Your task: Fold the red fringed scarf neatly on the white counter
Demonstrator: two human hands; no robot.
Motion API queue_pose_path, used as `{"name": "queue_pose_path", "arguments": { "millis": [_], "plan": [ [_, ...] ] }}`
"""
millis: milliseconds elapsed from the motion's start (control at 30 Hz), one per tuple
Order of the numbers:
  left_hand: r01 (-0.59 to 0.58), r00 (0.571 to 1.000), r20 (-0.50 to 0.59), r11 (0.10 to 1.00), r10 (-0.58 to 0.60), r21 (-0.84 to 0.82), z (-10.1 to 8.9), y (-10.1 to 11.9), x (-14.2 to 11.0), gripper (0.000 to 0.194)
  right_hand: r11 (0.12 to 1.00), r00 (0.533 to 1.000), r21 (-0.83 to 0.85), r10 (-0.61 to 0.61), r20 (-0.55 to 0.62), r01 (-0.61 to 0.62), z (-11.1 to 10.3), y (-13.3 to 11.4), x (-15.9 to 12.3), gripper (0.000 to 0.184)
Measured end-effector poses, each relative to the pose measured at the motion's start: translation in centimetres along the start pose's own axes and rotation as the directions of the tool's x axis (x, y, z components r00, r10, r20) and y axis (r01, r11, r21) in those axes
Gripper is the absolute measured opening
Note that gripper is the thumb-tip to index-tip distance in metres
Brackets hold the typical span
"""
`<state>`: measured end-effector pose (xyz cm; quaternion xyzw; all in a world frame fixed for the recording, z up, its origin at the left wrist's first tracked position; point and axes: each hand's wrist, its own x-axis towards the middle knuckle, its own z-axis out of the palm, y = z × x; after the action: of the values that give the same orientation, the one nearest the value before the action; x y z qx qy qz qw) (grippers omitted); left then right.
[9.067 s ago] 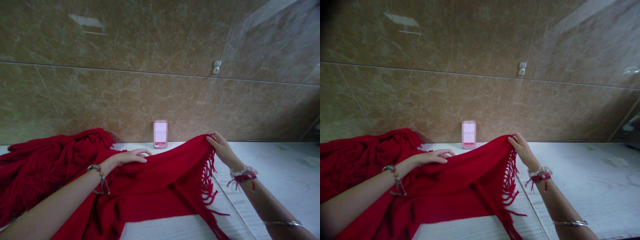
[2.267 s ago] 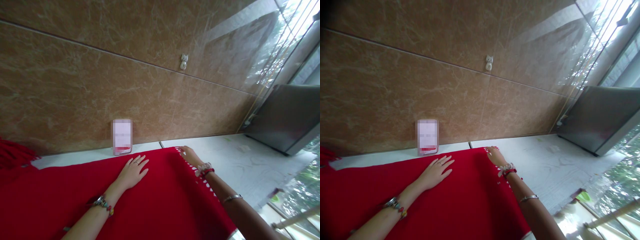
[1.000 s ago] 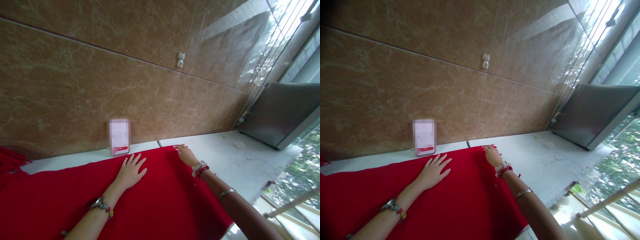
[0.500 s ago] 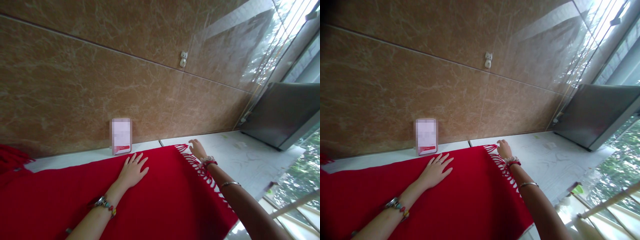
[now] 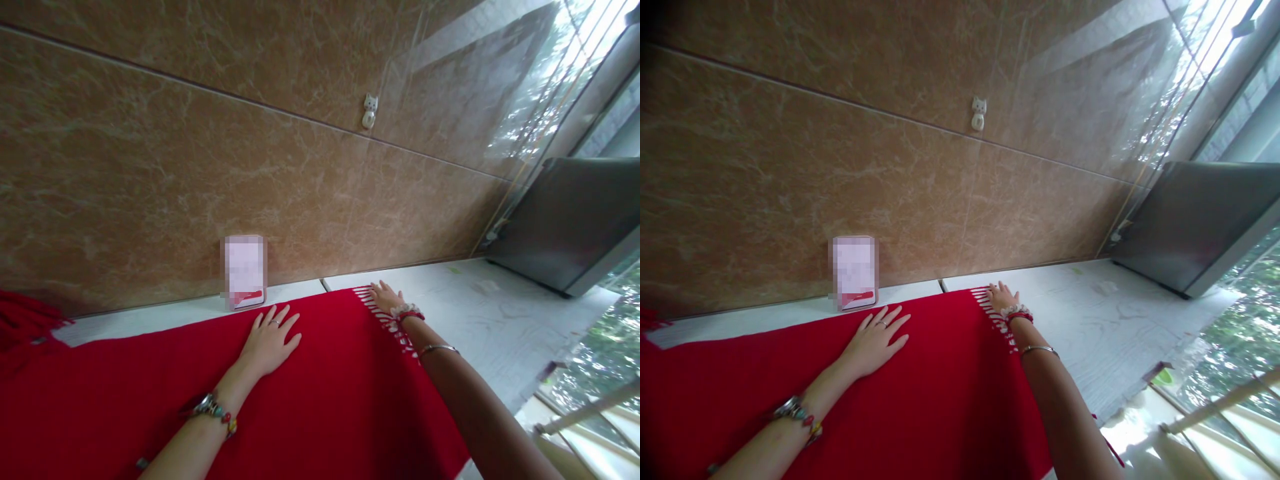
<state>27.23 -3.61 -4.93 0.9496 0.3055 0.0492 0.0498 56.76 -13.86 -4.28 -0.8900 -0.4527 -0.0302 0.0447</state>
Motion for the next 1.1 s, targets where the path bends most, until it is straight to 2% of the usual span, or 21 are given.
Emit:
{"name": "queue_pose_path", "arguments": {
  "millis": [100, 267, 367, 433, 500, 567, 700, 767, 867, 967, 1067, 1100],
  "plan": [
    [0.000, 1.000, 0.003, 1.000, 0.000, -0.002, 0.0, 0.0, 0.0, 0.049, 0.999, 0.997, 0.001, 0.054, -0.052, -0.054, -0.7, 1.0, -0.1, 0.039],
    [0.001, 1.000, 0.007, 1.000, -0.001, -0.002, 0.0, 0.0, 0.0, 0.049, 0.997, 0.997, 0.030, -0.070, -0.040, 0.071, -0.4, -0.8, -2.0, 0.041],
    [0.003, 1.000, 0.006, 1.000, -0.003, 0.004, 0.0, 0.0, 0.0, 0.049, 0.971, 0.973, 0.060, -0.229, -0.037, 0.231, 0.1, -2.9, -4.2, 0.045],
    [0.001, 1.000, 0.007, 1.000, -0.001, 0.007, 0.0, -0.1, 0.0, 0.050, 0.925, 0.930, 0.090, -0.368, -0.014, 0.368, 0.4, -3.9, -5.6, 0.045],
    [0.003, 1.000, 0.010, 1.000, -0.004, 0.010, 0.0, -0.1, 0.1, 0.050, 0.893, 0.897, 0.114, -0.441, 0.028, 0.436, 0.6, -3.9, -6.5, 0.044],
    [0.006, 1.000, 0.009, 1.000, -0.006, 0.017, 0.0, -0.1, 0.1, 0.050, 0.909, 0.910, 0.113, -0.410, 0.064, 0.402, 0.7, -2.7, -6.5, 0.043],
    [0.010, 1.000, 0.002, 1.000, -0.010, 0.028, 0.1, -0.1, 0.1, 0.049, 0.990, 0.991, 0.059, -0.129, 0.021, 0.128, 0.0, 1.8, -5.0, 0.040],
    [0.011, 1.000, 0.001, 1.000, -0.011, 0.024, 0.2, 0.0, 0.1, 0.049, 0.999, 0.998, 0.040, -0.033, -0.054, 0.035, -1.0, 3.7, -4.5, 0.042],
    [0.010, 1.000, 0.006, 1.000, -0.010, 0.018, 0.1, 0.0, 0.1, 0.049, 0.999, 0.989, 0.033, -0.026, -0.145, 0.031, -2.5, 4.2, -4.8, 0.042],
    [0.008, 1.000, 0.009, 1.000, -0.008, 0.027, 0.0, 0.1, 0.1, 0.048, 0.984, 0.974, 0.068, -0.152, -0.167, 0.166, -2.8, 2.1, -6.8, 0.037],
    [0.009, 1.000, 0.007, 0.999, -0.009, 0.032, 0.1, 0.1, 0.1, 0.048, 0.899, 0.909, 0.146, -0.395, -0.136, 0.413, -1.4, -0.3, -9.4, 0.040],
    [0.010, 1.000, 0.007, 0.999, -0.010, 0.031, 0.1, 0.1, 0.1, 0.048, 0.876, 0.890, 0.159, -0.442, -0.110, 0.455, -0.8, -0.6, -10.1, 0.041]
  ]
}}
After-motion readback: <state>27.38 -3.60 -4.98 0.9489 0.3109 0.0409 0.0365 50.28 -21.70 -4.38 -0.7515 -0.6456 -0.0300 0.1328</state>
